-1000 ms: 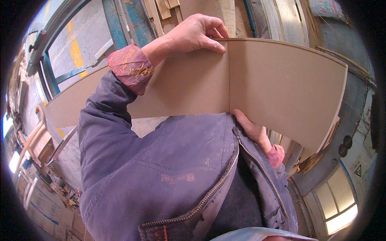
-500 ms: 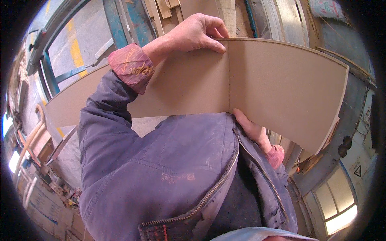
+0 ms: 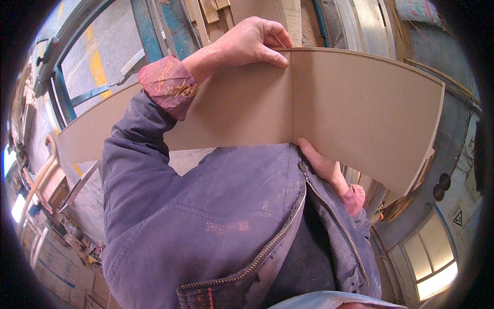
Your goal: The person assembles wooden parts by selecting pieces, applying glue, and joining them. They use a hammer to tap a small piece into place and align larger boards on a workbench.
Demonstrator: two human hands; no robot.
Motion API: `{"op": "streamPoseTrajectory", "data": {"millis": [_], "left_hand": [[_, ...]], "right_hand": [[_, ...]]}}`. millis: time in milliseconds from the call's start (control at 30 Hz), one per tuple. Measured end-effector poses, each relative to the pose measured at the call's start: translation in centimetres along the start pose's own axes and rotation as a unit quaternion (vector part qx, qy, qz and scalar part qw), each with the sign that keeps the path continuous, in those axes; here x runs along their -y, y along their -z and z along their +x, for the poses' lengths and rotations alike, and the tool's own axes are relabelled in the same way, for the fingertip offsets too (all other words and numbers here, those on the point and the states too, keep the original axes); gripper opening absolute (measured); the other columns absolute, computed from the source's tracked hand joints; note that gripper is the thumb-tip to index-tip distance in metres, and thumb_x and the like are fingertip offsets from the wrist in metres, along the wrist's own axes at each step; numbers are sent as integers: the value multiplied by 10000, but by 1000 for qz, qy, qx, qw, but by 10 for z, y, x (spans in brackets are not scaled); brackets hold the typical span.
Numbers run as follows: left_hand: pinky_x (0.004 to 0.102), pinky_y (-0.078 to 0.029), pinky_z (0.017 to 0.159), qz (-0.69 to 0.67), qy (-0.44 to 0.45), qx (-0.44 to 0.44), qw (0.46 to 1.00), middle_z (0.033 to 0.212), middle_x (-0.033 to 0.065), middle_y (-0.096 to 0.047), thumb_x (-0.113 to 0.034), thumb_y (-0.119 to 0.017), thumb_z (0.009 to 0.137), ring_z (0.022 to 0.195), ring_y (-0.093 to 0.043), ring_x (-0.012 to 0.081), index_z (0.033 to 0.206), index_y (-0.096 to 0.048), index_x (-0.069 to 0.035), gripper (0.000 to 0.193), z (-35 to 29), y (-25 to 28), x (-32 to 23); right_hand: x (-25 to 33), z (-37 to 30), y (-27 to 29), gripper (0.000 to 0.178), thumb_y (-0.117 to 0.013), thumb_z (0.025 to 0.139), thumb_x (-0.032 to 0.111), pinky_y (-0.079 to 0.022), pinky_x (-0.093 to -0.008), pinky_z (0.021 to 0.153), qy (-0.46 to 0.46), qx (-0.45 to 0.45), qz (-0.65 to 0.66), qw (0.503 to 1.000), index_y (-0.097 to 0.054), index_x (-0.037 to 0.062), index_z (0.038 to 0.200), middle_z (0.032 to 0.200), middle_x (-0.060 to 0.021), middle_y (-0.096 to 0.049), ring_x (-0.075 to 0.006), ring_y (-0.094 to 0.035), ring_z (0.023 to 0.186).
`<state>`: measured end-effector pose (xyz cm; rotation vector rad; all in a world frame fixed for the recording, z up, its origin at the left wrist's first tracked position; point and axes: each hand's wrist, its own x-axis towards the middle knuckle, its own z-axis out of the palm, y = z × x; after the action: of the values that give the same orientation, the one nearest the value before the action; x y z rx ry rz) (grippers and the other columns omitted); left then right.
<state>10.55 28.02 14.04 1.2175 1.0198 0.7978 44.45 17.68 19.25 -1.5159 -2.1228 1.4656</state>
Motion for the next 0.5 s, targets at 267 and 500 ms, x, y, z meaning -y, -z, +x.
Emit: {"op": "streamPoseTrajectory", "data": {"millis": [267,500], "left_hand": [[303,-592,912,28,7,-8,1000,1061,80,-793,-121,-899,844,993,-733,144,1133,-755,-40,333,0,0,-2],[301,-587,920,12,7,1,1000,1069,76,-788,-129,-905,841,1019,-733,149,1141,-742,-32,355,0,2,1]], "right_hand": [[1,0,-1,288,-801,932,195,-587,-412,805,-1,-9,31,999,-737,0,1134,1041,-135,-765,-282,-732,916],[-4,1,-4,296,-809,925,211,-593,-420,796,-6,-8,22,1000,-743,7,1128,1035,-135,-769,-288,-738,913]]}}
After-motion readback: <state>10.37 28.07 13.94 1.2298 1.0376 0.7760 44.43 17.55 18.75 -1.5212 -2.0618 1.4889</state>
